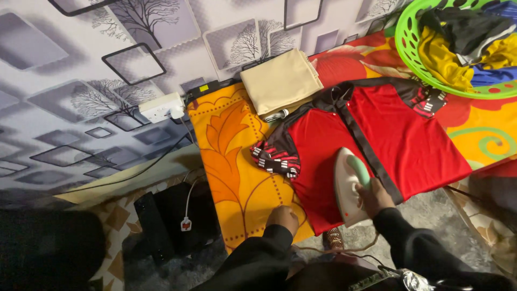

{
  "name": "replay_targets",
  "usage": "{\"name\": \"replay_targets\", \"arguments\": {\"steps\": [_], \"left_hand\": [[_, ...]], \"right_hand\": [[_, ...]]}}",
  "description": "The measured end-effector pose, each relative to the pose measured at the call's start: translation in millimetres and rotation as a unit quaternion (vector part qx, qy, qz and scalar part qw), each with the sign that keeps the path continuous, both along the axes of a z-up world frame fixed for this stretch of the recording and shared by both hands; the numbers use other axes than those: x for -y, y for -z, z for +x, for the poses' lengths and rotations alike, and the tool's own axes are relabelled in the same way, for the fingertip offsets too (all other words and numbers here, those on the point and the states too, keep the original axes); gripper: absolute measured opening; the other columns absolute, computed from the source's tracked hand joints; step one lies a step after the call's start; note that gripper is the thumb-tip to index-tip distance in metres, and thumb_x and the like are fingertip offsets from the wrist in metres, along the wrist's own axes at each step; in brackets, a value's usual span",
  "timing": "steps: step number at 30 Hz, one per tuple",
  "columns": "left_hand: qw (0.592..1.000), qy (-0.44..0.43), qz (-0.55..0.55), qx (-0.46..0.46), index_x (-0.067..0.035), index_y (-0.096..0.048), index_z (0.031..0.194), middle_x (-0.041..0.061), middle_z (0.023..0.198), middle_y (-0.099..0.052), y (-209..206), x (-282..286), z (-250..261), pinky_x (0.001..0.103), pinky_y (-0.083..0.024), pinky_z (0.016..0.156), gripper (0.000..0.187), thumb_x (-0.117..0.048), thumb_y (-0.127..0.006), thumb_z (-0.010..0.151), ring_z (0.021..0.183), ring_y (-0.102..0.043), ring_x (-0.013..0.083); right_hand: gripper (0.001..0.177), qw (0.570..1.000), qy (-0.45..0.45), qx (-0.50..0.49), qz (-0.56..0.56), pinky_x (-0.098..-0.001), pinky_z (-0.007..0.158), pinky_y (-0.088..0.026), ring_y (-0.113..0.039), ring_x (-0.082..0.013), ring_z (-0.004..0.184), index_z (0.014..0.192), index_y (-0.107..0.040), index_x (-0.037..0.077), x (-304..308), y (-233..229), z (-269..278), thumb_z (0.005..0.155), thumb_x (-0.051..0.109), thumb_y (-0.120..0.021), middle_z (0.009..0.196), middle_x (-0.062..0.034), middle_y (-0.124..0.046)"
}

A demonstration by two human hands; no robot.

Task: Ironing a red and black short-sleeved shirt on an ironing board.

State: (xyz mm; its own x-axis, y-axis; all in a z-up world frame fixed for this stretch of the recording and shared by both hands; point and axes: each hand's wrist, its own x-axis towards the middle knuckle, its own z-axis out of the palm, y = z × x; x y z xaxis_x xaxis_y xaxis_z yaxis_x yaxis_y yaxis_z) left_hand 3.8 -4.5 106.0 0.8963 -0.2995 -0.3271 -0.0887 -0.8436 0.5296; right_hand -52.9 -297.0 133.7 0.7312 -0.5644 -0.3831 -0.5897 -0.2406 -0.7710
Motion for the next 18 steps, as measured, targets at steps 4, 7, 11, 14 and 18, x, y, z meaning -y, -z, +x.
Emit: {"name": "replay_targets", "arguments": {"steps": [4, 7, 11, 14, 18], "left_hand": [[0.999, -0.019, -0.012, -0.041, -0.008, -0.077, 0.092, 0.022, 0.099, -0.071, 1, 2, 7, 0.051, -0.057, 0.085, 0.021, -0.023, -0.063, 0.085, 0.095, -0.069, 0.0423], [0.998, -0.025, 0.004, -0.049, -0.009, -0.076, 0.094, 0.022, 0.1, -0.071, 4, 1, 8, 0.052, -0.057, 0.084, 0.021, -0.024, -0.065, 0.085, 0.095, -0.069, 0.0425], [0.999, -0.028, 0.002, -0.041, -0.008, -0.078, 0.092, 0.023, 0.099, -0.073, 6, 0, 12, 0.052, -0.056, 0.087, 0.023, -0.026, -0.064, 0.088, 0.098, -0.069, 0.0424], [0.995, 0.08, 0.049, -0.022, -0.005, -0.078, 0.091, 0.022, 0.098, -0.075, 63, -1, 16, 0.049, -0.057, 0.086, 0.025, -0.022, -0.059, 0.091, 0.097, -0.071, 0.0396], [0.946, 0.281, 0.14, 0.075, -0.004, -0.078, 0.089, 0.021, 0.1, -0.074, 81, -2, 18, 0.05, -0.058, 0.08, 0.025, -0.017, -0.056, 0.089, 0.093, -0.072, 0.0388]], "right_hand": [[0.034, 0.997, -0.08, -0.014, -0.006, -0.0407, 0.059, -0.051, -0.066, -0.0248, 0.06, 0.101, -0.058, 0.005, -38, -5, -8, 0.094, 0.038, -0.063, 0.066, -0.0122, -0.066], [0.036, 0.995, -0.104, -0.004, 0.005, -0.0411, 0.059, -0.052, -0.067, -0.0254, 0.06, 0.102, -0.058, 0.007, -55, -24, 13, 0.092, 0.042, -0.062, 0.066, -0.0119, -0.065], [0.037, 0.993, -0.109, 0.003, -0.034, -0.0415, 0.061, -0.052, -0.068, -0.0244, 0.061, 0.101, -0.059, 0.006, -38, -20, 65, 0.094, 0.043, -0.061, 0.068, -0.0117, -0.066], [0.034, 0.995, -0.082, 0.022, -0.044, -0.0412, 0.06, -0.052, -0.066, -0.0237, 0.061, 0.101, -0.06, 0.005, -3, -2, 106, 0.095, 0.039, -0.064, 0.069, -0.0118, -0.066], [0.033, 0.997, -0.046, 0.021, -0.061, -0.0412, 0.06, -0.052, -0.065, -0.0237, 0.06, 0.101, -0.06, 0.003, 22, 10, 117, 0.097, 0.036, -0.065, 0.07, -0.012, -0.066]]}}
